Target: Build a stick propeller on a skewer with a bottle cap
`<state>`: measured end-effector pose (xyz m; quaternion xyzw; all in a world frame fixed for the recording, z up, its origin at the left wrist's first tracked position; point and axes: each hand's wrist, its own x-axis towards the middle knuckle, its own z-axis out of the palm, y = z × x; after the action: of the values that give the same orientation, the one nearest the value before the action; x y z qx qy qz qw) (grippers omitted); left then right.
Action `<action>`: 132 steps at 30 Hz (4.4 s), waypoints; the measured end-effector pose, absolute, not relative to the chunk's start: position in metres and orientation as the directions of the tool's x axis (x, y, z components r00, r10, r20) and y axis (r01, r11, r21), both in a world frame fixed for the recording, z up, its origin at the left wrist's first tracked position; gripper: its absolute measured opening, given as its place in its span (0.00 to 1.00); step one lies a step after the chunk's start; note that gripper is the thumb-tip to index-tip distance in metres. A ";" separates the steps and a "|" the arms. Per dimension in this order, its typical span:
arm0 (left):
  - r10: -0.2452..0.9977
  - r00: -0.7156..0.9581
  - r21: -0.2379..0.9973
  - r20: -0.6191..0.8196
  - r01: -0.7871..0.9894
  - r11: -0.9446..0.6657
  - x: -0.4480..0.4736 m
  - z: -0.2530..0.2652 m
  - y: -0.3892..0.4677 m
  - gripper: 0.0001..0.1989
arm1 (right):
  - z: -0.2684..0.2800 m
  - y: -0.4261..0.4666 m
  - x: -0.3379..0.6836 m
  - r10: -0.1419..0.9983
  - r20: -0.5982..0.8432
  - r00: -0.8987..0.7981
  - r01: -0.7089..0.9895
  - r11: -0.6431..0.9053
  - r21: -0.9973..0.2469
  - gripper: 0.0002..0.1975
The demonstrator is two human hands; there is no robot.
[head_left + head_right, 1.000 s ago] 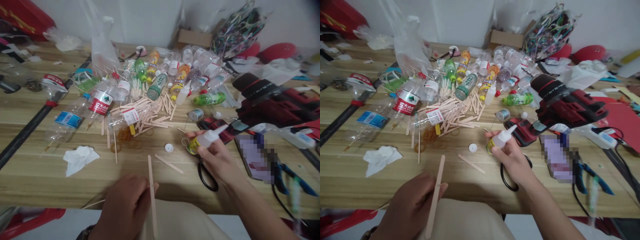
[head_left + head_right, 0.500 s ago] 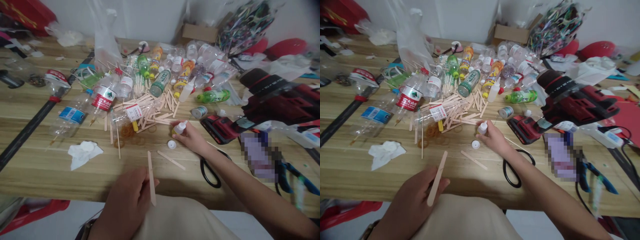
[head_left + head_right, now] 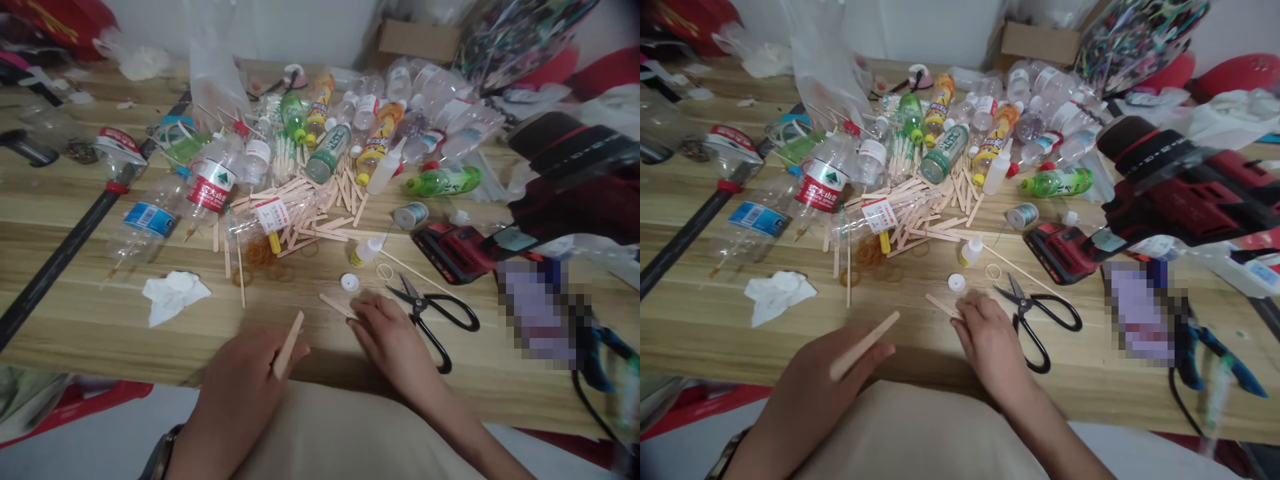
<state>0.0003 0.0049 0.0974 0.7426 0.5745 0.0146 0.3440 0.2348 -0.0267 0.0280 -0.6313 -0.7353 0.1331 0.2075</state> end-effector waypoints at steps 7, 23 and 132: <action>0.909 0.373 0.640 -0.185 0.748 -0.177 -0.003 0.091 -0.003 0.15 | 0.021 -0.018 0.228 0.974 0.158 -0.163 0.909 0.211 -0.360 0.13; 0.869 0.460 0.682 -0.185 0.696 -0.223 0.020 0.110 -0.010 0.16 | 0.089 -0.017 0.208 0.999 0.017 -0.039 0.579 0.037 -0.815 0.07; 0.729 0.671 0.889 -0.139 0.409 -0.207 0.018 0.122 0.001 0.15 | 0.080 -0.041 0.211 0.659 0.619 -0.427 0.620 0.712 -0.330 0.10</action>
<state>0.0179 0.0013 0.1218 0.7607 0.3739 0.1577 0.5066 0.2109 -0.0411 0.0801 -0.3785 -0.8443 0.0260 0.3783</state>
